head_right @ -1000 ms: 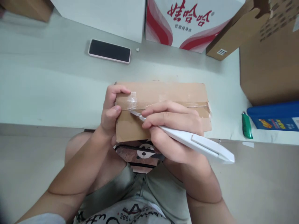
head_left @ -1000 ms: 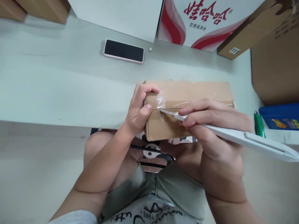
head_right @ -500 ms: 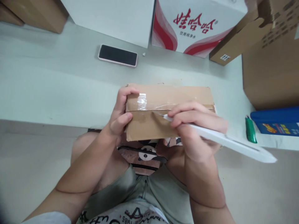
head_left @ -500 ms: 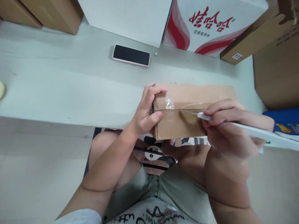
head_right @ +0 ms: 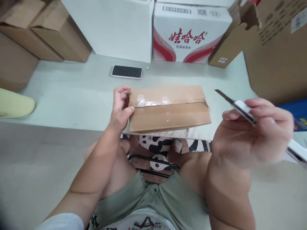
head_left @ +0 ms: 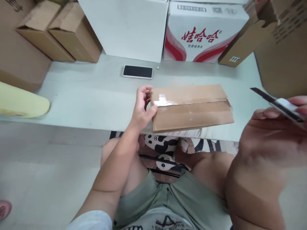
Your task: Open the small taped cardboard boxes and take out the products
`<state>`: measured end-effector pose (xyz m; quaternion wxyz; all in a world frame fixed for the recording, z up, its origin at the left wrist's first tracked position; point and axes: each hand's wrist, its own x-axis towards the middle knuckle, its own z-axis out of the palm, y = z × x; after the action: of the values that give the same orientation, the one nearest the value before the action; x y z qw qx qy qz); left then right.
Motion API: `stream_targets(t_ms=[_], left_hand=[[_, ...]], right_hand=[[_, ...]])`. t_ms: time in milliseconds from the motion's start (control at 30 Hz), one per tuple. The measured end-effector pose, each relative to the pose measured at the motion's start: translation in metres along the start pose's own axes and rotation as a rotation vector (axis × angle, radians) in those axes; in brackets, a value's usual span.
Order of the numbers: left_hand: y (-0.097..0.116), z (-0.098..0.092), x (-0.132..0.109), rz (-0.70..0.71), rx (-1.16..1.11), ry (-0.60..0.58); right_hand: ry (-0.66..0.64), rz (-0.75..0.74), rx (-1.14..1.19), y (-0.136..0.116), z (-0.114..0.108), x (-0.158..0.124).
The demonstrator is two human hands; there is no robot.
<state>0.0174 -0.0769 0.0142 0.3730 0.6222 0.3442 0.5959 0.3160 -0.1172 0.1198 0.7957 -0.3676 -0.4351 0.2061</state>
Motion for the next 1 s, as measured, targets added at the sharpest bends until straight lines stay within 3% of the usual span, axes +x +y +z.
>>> stream_targets(t_ms=[100,167,367,533,600,700,800,900,1000], left_hand=[[0.003,-0.004,0.005,-0.021,0.037,0.009],[0.007,-0.006,0.009,-0.019,0.090,0.008],[0.018,0.003,0.010,-0.041,0.230,0.081],[0.025,0.014,0.013,-0.054,0.339,0.202],[0.026,0.016,0.016,-0.028,0.368,0.239],[0.028,0.014,0.020,0.015,0.450,0.245],[0.028,0.010,0.022,0.033,0.518,0.217],[0.025,0.007,0.022,-0.020,0.480,0.256],[0.021,0.010,0.024,-0.084,0.382,0.339]], right_hand=[[0.232,0.013,0.081,0.020,-0.014,0.012],[0.292,0.047,0.039,0.026,-0.018,0.010],[0.225,0.001,0.020,0.019,-0.014,-0.007],[0.291,-0.013,-0.193,0.052,-0.034,0.010],[0.198,0.041,-0.414,0.074,-0.053,0.017],[-0.184,0.164,-0.858,0.107,-0.083,0.022],[-0.518,0.270,-1.098,0.133,-0.106,0.021],[-0.626,0.304,-1.193,0.148,-0.116,0.019],[-0.618,0.292,-1.286,0.156,-0.114,0.017]])
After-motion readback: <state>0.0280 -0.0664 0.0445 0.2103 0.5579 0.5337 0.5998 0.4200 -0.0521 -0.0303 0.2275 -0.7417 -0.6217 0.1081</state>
